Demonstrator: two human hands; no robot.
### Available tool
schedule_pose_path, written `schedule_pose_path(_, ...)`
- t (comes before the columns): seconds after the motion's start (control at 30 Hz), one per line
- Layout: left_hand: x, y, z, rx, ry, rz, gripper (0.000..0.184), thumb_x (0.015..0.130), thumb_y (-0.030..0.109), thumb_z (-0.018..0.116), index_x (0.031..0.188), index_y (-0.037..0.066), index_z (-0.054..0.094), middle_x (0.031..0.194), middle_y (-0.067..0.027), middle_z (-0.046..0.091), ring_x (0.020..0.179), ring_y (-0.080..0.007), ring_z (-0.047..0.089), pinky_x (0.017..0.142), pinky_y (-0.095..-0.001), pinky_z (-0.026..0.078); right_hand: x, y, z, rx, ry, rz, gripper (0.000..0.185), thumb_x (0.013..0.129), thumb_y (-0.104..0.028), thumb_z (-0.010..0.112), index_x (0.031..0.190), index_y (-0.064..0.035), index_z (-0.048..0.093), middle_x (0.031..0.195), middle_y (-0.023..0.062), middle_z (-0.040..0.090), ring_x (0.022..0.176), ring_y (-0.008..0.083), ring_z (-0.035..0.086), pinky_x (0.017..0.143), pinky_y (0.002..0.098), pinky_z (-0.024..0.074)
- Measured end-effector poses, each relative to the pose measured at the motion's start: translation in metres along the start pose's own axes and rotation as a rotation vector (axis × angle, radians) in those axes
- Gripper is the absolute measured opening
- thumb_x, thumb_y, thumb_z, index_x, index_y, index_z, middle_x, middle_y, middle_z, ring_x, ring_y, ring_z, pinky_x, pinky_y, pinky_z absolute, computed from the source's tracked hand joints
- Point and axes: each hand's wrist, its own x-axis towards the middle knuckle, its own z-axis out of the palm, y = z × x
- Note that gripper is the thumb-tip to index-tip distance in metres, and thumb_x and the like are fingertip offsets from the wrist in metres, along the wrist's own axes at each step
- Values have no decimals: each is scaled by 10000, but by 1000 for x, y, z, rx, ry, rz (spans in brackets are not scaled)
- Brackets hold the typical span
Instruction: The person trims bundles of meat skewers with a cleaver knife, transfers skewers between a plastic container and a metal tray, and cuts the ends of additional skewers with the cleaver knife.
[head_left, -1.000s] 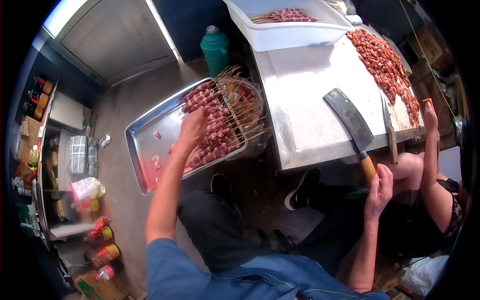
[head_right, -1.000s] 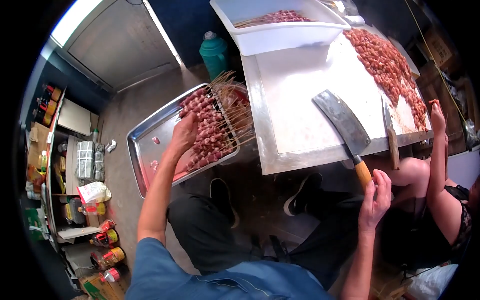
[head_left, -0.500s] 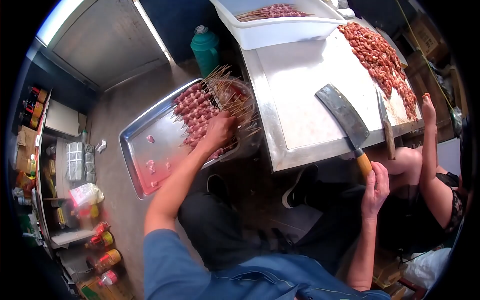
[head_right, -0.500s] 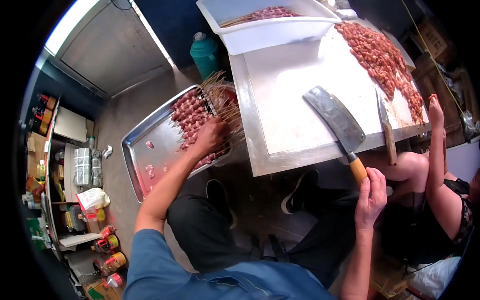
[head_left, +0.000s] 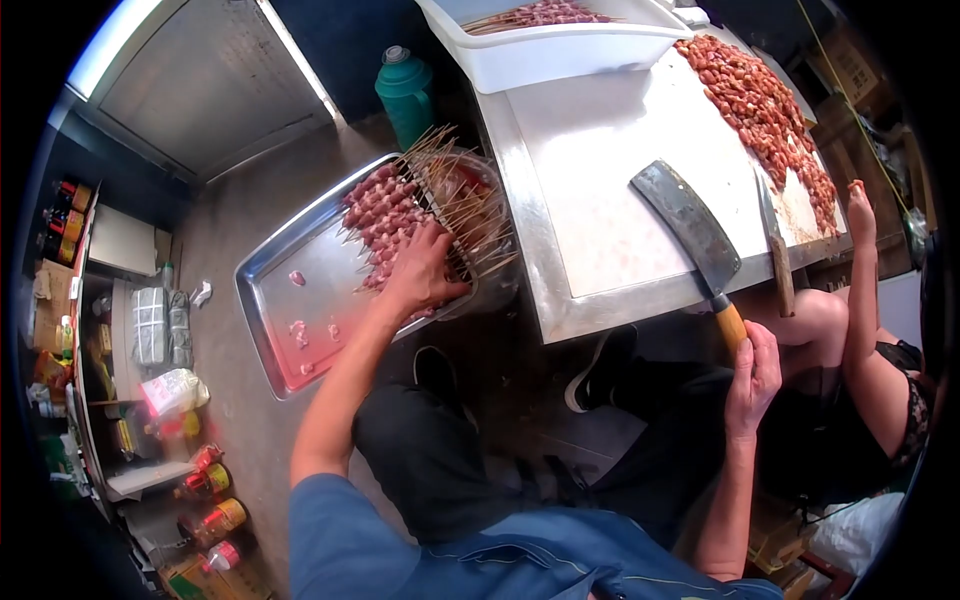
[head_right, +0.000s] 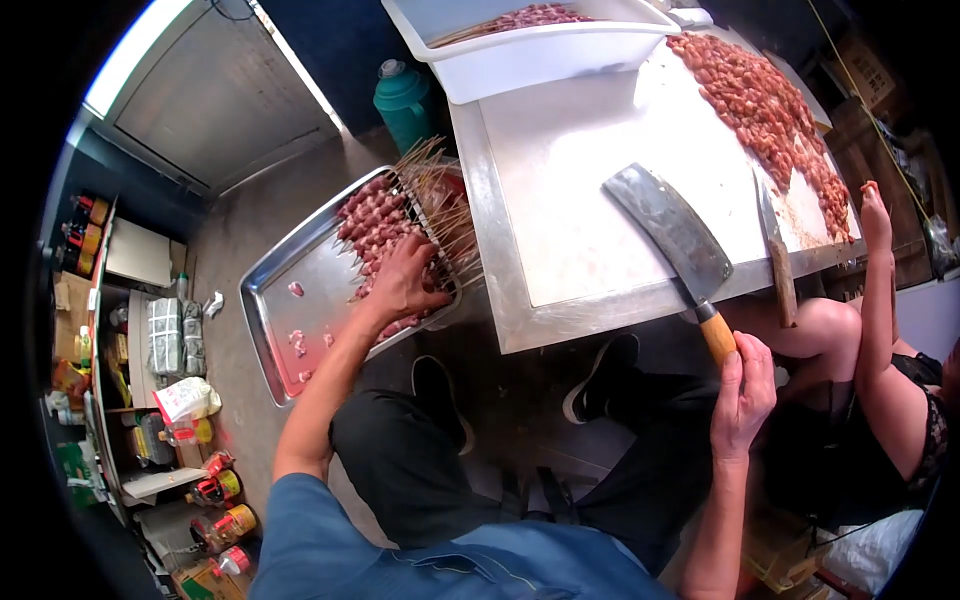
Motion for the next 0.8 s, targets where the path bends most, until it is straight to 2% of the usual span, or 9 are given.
schedule_pose_path(0.03,-1,4,-1,53,20,-12,777,557,401,815,1172,13,542,1159,-158,493,1108,-352,484,944,-476,378,0,0,0,0,-1,0,214,971,-121,517,1085,12,639,1072,146,629,996,259,617,912,348,487)
schedule_pose_path(0.27,4,9,10,170,15,-96,836,540,398,823,1218,28,503,1160,-162,480,1117,-350,475,970,-518,338,0,0,0,-6,-8,16,223,979,-139,511,1086,10,640,1063,145,637,988,258,620,904,341,486)
schedule_pose_path(0.37,8,12,13,204,38,-122,810,554,387,800,1211,19,500,1144,-168,486,1115,-350,472,968,-531,335,-1,0,0,-3,-14,26,230,983,-148,510,1089,9,640,1059,146,641,980,256,623,900,336,487)
schedule_pose_path(0.43,9,10,17,238,59,-96,724,574,365,774,1155,17,517,1094,-170,504,1080,-346,482,938,-519,352,0,0,1,4,-16,31,234,984,-153,510,1090,9,641,1058,146,643,977,255,625,898,335,488)
schedule_pose_path(0.57,11,-1,33,241,89,-79,745,574,345,750,1206,29,518,1055,-161,496,1032,-337,492,870,-479,365,-1,2,1,-2,-18,39,242,987,-163,512,1093,11,642,1047,148,646,968,252,629,890,332,492)
schedule_pose_path(0.63,14,-8,43,262,85,-56,623,570,309,725,1097,36,537,1015,-161,504,997,-335,494,819,-477,363,-1,2,1,-8,-20,43,245,988,-166,512,1095,12,642,1042,149,647,966,251,629,888,331,493)
schedule_pose_path(0.67,14,-6,40,262,85,-56,623,570,309,725,1097,36,537,1015,-161,504,997,-335,494,819,-477,363,-1,1,2,-5,-17,42,247,989,-168,512,1097,13,642,1034,148,647,959,249,629,880,328,494)
schedule_pose_path(0.73,16,-1,37,283,169,-31,426,615,247,675,964,33,556,975,-156,538,983,-328,509,780,-458,377,-1,1,1,-2,-16,41,250,991,-170,512,1099,14,642,1026,148,648,951,247,630,872,326,495)
schedule_pose_path(0.8,17,-1,39,283,173,-37,475,597,256,690,995,41,543,958,-151,529,973,-332,505,789,-471,366,-1,1,1,8,-16,47,249,992,-168,512,1101,14,642,1013,144,649,929,241,631,857,317,496)
